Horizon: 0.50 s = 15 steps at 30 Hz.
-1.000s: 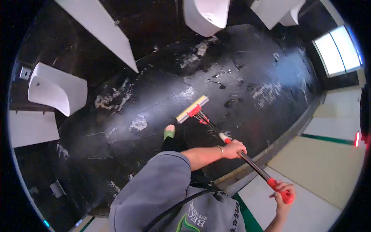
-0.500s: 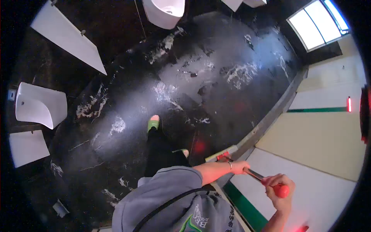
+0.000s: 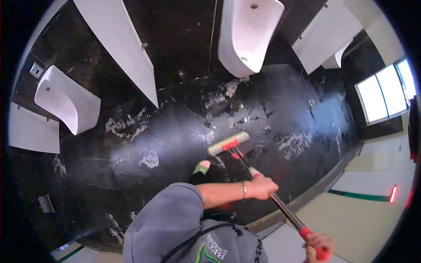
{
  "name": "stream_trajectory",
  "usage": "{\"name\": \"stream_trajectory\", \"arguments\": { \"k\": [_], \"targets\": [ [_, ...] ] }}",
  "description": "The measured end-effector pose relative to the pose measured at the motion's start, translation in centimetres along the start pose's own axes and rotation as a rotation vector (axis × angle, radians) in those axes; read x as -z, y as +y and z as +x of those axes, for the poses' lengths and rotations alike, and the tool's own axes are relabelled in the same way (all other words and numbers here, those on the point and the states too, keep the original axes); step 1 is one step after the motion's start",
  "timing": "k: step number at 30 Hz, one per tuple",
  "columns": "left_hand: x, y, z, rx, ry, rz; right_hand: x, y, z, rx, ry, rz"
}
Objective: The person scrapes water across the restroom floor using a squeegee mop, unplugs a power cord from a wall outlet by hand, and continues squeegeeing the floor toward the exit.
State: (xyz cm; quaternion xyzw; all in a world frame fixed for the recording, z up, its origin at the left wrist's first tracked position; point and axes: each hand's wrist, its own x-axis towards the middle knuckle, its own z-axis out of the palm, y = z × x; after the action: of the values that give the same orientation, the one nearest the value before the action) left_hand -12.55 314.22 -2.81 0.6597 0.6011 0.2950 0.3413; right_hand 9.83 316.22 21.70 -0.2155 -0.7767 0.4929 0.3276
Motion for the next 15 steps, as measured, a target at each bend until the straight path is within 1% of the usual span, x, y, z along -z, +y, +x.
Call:
{"name": "stream_trajectory", "arguments": {
  "k": [1,2,3,4,5,6,7,8,10,11,12,13,14,15],
  "targets": [
    [1.6,-3.9,-0.2,0.050,0.079,0.057,-1.4,3.2,0.7,-0.023,0.012,0.120],
    [4.3,-7.2,-0.7,0.133,0.075,0.163,-3.9,5.5,1.4,-0.099,0.014,0.048],
    [6.3,-11.4,-1.4,0.128,0.108,0.243,-6.1,9.2,1.9,-0.198,-0.006,0.044],
    [7.7,-15.5,-2.3,0.202,0.151,0.249,-10.2,9.8,5.0,-0.158,-0.072,0.057],
    [7.3,-22.1,-2.9,0.160,0.302,0.267,-13.0,12.4,6.6,-0.235,-0.129,0.076],
    [11.3,-22.8,-4.4,0.331,0.253,0.387,-16.2,14.5,8.2,-0.264,-0.140,0.030],
    [14.4,-22.4,-5.8,0.555,0.334,0.567,-19.6,16.3,10.1,-0.315,-0.139,0.061],
    [13.6,-28.3,-6.4,0.625,0.499,0.921,-22.9,17.5,12.2,-0.225,-0.168,0.151],
    [15.9,-31.6,-7.7,0.978,0.190,0.541,-28.5,20.7,14.6,-0.278,-0.195,0.227],
    [16.2,-32.2,-8.6,0.978,0.175,0.539,-30.4,22.3,15.0,-0.219,-0.169,0.317],
    [16.8,-32.8,-9.3,0.920,0.227,0.457,-31.5,22.6,16.0,-0.156,-0.133,0.407],
    [16.8,-33.1,-9.3,0.860,0.273,0.370,-31.2,22.7,16.2,-0.226,-0.103,0.468],
    [16.1,-32.9,-8.9,0.860,0.250,0.360,-30.0,22.7,16.2,-0.244,-0.107,0.483],
    [15.1,-32.5,-8.4,0.811,0.202,0.455,-28.7,23.0,15.3,-0.252,-0.131,0.423]
  ]
}}
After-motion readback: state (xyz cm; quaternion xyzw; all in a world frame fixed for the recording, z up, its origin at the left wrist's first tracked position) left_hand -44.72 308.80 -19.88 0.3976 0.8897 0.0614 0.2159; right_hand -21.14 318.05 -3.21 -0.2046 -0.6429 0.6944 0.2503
